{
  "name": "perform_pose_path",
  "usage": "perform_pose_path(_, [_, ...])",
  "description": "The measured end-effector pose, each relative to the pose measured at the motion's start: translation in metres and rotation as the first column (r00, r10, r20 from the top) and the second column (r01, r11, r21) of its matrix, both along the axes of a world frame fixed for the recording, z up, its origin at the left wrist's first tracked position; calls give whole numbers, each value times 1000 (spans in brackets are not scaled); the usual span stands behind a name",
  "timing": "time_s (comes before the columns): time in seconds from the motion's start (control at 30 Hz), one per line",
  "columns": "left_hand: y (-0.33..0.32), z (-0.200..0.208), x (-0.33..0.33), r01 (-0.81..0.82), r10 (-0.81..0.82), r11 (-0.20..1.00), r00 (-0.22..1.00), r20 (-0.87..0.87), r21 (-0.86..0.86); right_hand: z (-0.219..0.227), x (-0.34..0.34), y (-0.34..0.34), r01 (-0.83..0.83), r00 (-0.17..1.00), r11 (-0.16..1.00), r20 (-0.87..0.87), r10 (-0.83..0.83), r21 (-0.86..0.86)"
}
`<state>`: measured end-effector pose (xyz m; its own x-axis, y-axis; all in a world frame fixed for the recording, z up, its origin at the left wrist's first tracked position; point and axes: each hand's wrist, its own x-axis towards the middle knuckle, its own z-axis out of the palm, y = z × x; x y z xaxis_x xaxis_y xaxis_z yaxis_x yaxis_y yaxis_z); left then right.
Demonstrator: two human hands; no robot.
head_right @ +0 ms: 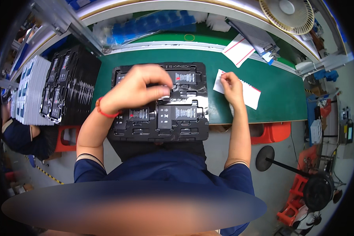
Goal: The recorder is assembling electronic units by placing modules into a tray and applying adhesive labels.
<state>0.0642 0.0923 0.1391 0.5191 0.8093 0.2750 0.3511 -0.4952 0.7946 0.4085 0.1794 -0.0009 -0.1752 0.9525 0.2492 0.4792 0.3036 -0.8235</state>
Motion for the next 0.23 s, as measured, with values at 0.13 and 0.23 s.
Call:
perform_pose_path(0.13, [-55, -13, 6, 196, -162, 978, 933, -320, 77, 47, -12, -23, -152, 896, 978, -437, 74, -145])
perform_pose_path(0.23, [-71, -17, 13, 168, -106, 978, 913, -393, 125, 83, -28, -40, -347, 855, 927, -455, 248, -146])
